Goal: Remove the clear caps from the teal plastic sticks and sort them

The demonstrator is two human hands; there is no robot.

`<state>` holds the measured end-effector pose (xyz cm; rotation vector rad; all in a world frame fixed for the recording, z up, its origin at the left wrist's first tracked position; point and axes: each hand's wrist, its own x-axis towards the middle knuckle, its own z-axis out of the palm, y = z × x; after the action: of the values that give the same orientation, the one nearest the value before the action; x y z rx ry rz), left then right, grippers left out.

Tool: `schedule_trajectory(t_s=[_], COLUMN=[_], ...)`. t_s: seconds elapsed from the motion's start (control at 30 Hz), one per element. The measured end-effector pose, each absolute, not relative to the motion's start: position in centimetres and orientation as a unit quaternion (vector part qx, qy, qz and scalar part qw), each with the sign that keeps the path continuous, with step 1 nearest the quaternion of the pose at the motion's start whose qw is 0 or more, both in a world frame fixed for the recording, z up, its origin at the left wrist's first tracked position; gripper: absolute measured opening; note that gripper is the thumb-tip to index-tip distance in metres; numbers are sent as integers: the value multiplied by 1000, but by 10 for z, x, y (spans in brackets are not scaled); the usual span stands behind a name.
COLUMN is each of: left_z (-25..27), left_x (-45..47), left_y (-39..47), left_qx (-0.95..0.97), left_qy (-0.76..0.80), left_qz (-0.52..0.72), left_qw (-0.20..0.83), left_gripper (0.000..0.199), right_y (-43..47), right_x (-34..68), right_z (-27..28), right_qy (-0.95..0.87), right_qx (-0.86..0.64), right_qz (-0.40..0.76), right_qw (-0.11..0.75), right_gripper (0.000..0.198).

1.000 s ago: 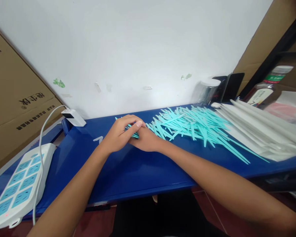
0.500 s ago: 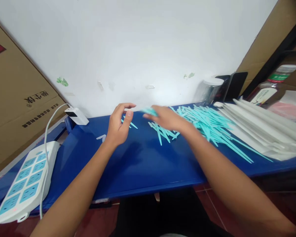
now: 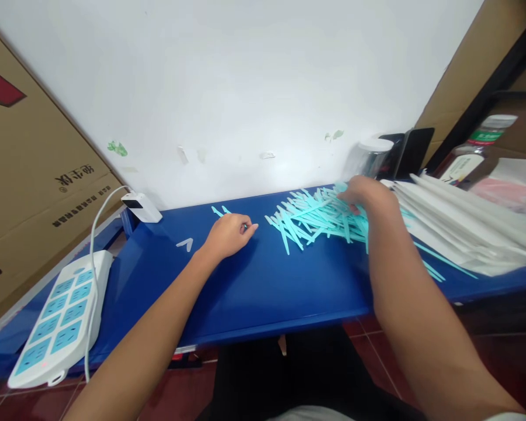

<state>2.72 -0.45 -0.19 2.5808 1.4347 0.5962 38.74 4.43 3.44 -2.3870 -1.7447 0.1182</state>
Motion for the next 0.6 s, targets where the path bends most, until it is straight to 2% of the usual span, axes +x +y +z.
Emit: schedule_trajectory(t_s=[0.1, 0.17, 0.27, 0.33, 0.4, 0.5, 0.57, 0.6], left_z=[-4, -7, -11, -14, -16, -19, -21, -22], left_x=[34, 38, 43, 46, 48, 52, 53, 54], left_y=[-9, -12, -16, -19, -20, -22, -22, -22], left_qx=[870, 880, 892, 896, 900, 904, 906, 908], left_qy=[452, 433, 406, 394, 386, 375, 368, 365], left_qz=[184, 183, 187, 188, 188, 187, 187, 186], left_qw=[68, 70, 74, 76, 80, 86, 91, 92], left_gripper=[32, 30, 33, 38, 43, 47, 49, 50], right_y=[43, 41, 38, 35, 32, 28, 27, 27], right_x=[382, 381, 382, 383, 381, 369, 355, 347], right_z=[40, 43, 43, 44, 46, 50, 49, 47], right_qy=[-546, -549, -552, -555, -557, -612, -693, -725], right_qx=[-832, -833, -833, -830, -830, -791, -718, -685], right_qz=[94, 70, 39, 42, 34, -3, 17, 52], right_qw=[-26, -20, -13, -21, -18, 22, 53, 54], right_gripper=[43, 50, 71, 75, 72, 52, 37, 35])
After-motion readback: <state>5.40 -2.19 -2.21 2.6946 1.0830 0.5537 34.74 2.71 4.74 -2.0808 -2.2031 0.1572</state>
